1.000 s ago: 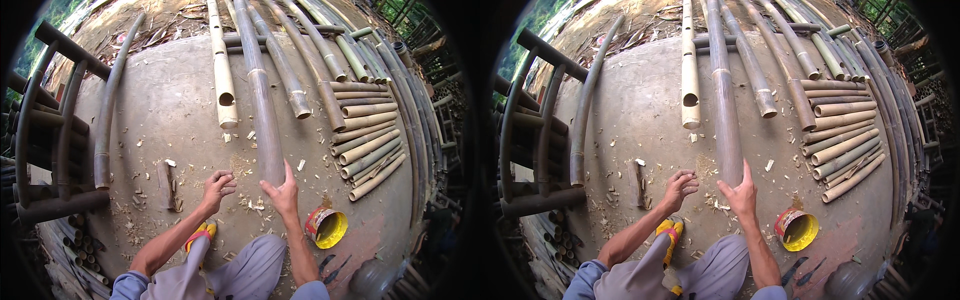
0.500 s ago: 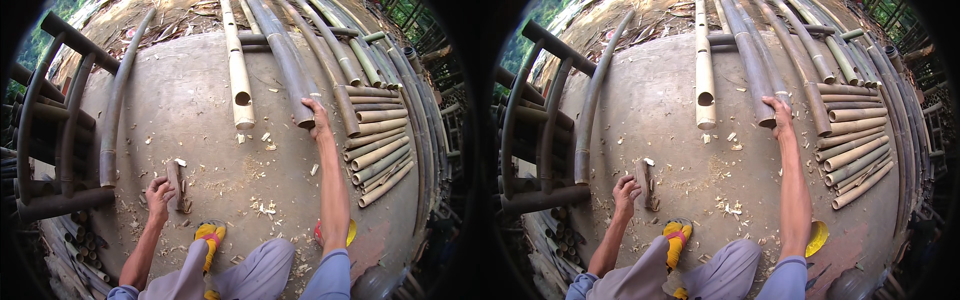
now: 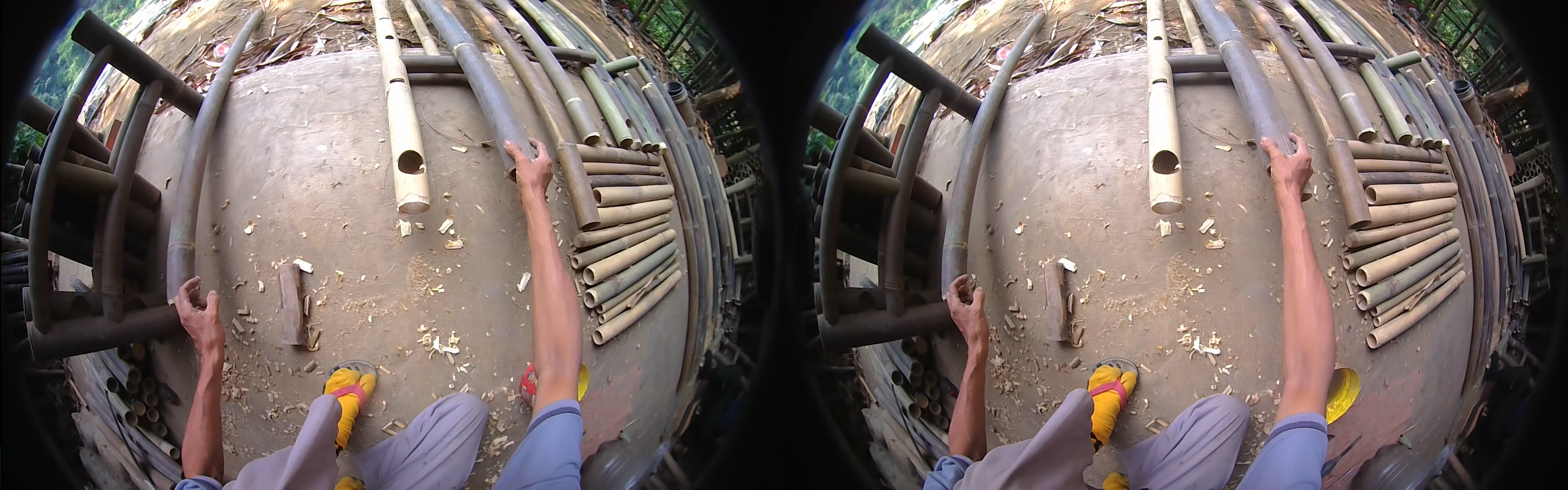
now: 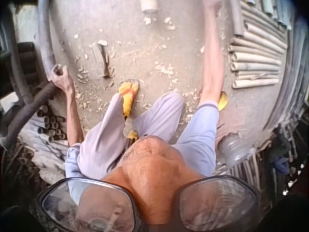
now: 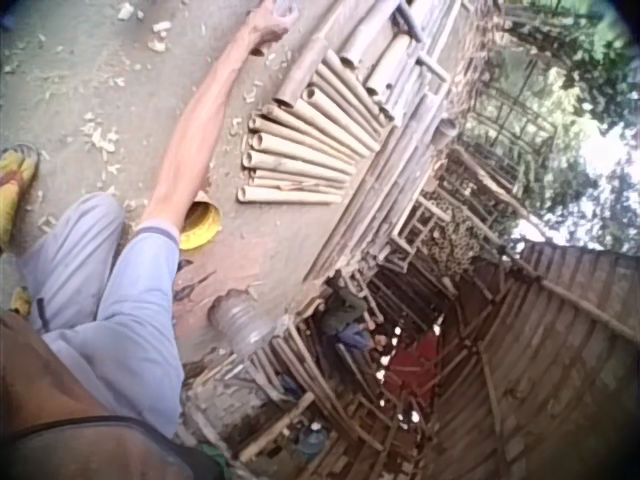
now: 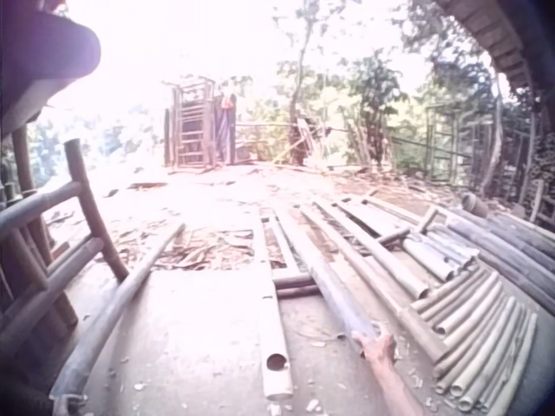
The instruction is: The person assembles a bamboo structure by selecting and fitting pre-cut bamboo poles together. They use a measuring tape to check dimensions and a knife to mark the bamboo before fitting the pieces into a larger frame.
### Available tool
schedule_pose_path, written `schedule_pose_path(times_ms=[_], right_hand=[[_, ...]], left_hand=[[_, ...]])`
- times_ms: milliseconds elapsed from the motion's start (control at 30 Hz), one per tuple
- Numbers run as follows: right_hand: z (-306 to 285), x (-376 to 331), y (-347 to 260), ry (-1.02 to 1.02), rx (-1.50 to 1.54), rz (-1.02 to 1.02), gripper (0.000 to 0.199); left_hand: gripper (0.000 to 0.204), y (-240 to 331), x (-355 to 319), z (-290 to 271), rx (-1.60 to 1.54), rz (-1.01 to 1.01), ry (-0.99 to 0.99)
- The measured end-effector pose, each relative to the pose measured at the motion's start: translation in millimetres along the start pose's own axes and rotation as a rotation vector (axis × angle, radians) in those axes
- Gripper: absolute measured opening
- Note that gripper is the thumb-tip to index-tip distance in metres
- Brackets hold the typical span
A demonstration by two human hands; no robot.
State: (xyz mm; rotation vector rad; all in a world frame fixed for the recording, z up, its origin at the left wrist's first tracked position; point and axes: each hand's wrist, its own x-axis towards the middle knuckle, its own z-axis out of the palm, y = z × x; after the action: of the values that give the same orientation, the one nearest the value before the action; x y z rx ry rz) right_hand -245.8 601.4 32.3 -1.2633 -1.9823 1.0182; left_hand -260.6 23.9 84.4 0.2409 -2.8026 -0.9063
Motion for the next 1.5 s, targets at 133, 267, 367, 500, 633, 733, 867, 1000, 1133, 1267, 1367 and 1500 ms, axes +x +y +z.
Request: schedule_pose_path(times_ms=[133,267,367,500,633,733,867,1000,1133,1267,1367,1500], right_hand=[[3.0,4.1,-17.7,-0.058,0.048,0.141,0.066],[-0.6,-15.2,-35.3,0.023,-0.431,-0.171,0.068],[4.1,-35.3,-40.4,-0.034,-0.526,-0.31,0.068],[6.9,-31.0,-28.7,-0.03,-0.49,-0.364,0.067],[-1.9,-24.6,-21.8,0.098,-0.632,-0.401,0.067],[-10.4,-62.0,-52.9,0.302,-0.566,-0.62,0.069],[-38.6,-182.2,-113.2,-0.824,0.069,-0.163,0.087],[-69.2,-247.9,-72.8,-1.432,0.589,0.409,0.084],[-117.1,-272.0,-47.2,-1.403,0.546,0.594,0.087],[-182.8,-314.1,-30.4,-1.275,0.138,0.243,0.096],[-233.2,-351.8,-38.2,-1.215,-0.104,0.317,0.099],[-291.1,-423.3,-37.5,-0.951,-0.481,0.523,0.097]], left_hand=[[0.054,-9.4,24.9,-9.6,0.299,0.225,0.182],[0.071,-29.2,67.2,-20.5,0.505,0.2,0.048],[0.072,-21.8,88.7,-29.8,0.633,-0.032,-0.128],[0.061,-15.4,94.1,-32.5,0.046,-0.133,-0.423],[0.058,69.7,24.6,20.7,-0.724,-0.413,-0.802],[0.065,110.1,-37.7,48.0,-0.869,-0.461,-0.933],[0.067,147.7,-101.8,42.7,-0.9,-0.404,-1.136],[0.057,168.4,-103.9,22.2,-0.461,-0.417,-1.828],[0.063,143.1,-83.5,37.7,-0.148,-0.12,-2.013],[0.072,111.7,-49.1,92.2,-1.144,-0.534,-1.48],[0.066,132.0,-48.2,123.7,-1.298,-0.769,-1.149],[0.058,150.4,-100.0,122.2,-1.17,-0.873,-1.158]])
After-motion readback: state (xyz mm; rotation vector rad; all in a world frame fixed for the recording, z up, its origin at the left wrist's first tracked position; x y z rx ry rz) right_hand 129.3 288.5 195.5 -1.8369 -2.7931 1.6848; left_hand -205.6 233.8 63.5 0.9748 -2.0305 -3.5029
